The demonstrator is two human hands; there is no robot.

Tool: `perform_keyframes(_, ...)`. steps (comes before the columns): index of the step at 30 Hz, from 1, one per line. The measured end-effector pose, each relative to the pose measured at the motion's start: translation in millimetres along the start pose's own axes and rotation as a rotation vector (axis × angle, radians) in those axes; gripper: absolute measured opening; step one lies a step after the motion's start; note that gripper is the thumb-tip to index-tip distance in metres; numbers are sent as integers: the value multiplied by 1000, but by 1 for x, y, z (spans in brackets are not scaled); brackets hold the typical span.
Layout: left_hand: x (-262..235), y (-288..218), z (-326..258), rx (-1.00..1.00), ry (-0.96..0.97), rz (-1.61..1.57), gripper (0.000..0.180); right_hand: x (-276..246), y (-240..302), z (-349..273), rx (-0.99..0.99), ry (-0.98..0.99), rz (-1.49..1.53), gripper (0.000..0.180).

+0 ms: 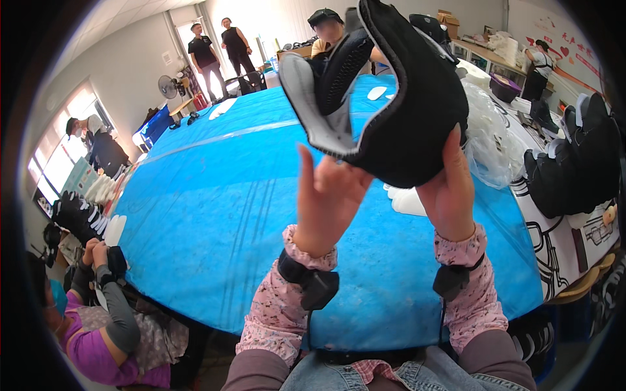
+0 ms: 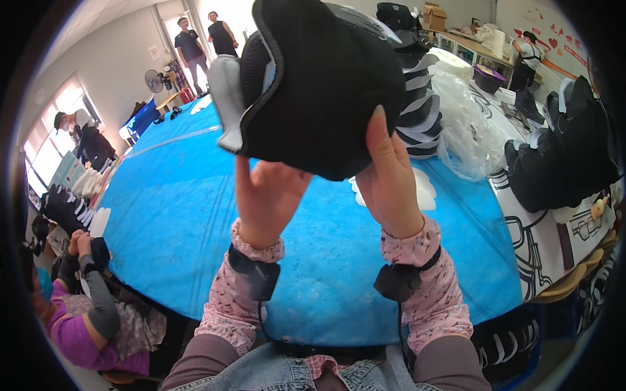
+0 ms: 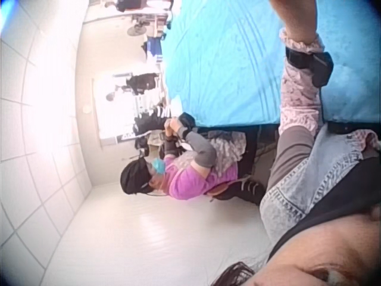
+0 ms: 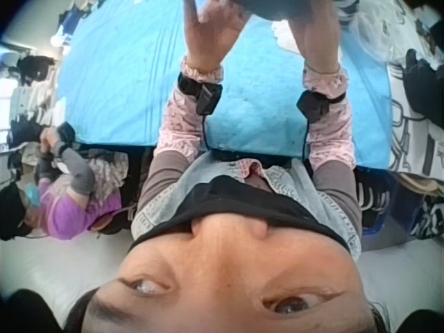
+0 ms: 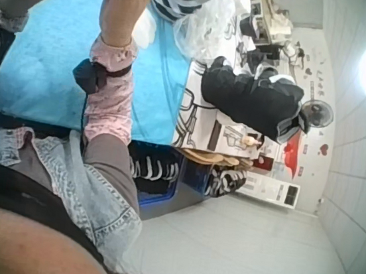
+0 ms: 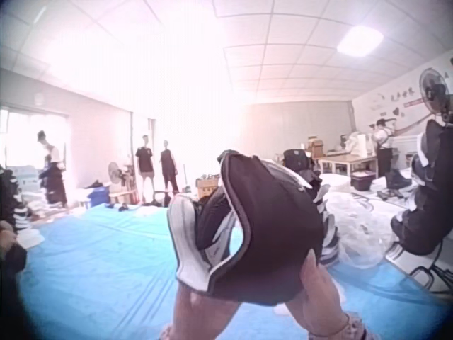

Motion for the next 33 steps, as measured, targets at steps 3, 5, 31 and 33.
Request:
perform_keyframes(3,-3,-5,-12,107,-261,-235,45,-34,-2,-14,264,160,-79,38)
perform_keyframes(5,-16,-9,-28,76,-427,-68,44,-15,1,-10,374,299,-101,38)
perform_keyframes(31,-26,9,-25,302,-608,997,42,-29,-18,-13,198,-79,-89,41)
perform_keyframes(33,-26,11,-36,92,-697,627,48,-40,-21,-12,201,-93,-49,42)
Point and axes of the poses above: each hand's wrist, its own z-axis towards the middle knuckle, its own x-axis out of the palm, y = z × x, the point moved 1 cm from there along z, towards the middle knuckle, and after that the axes turned 6 degrees about -x, right-handed, at the moved point
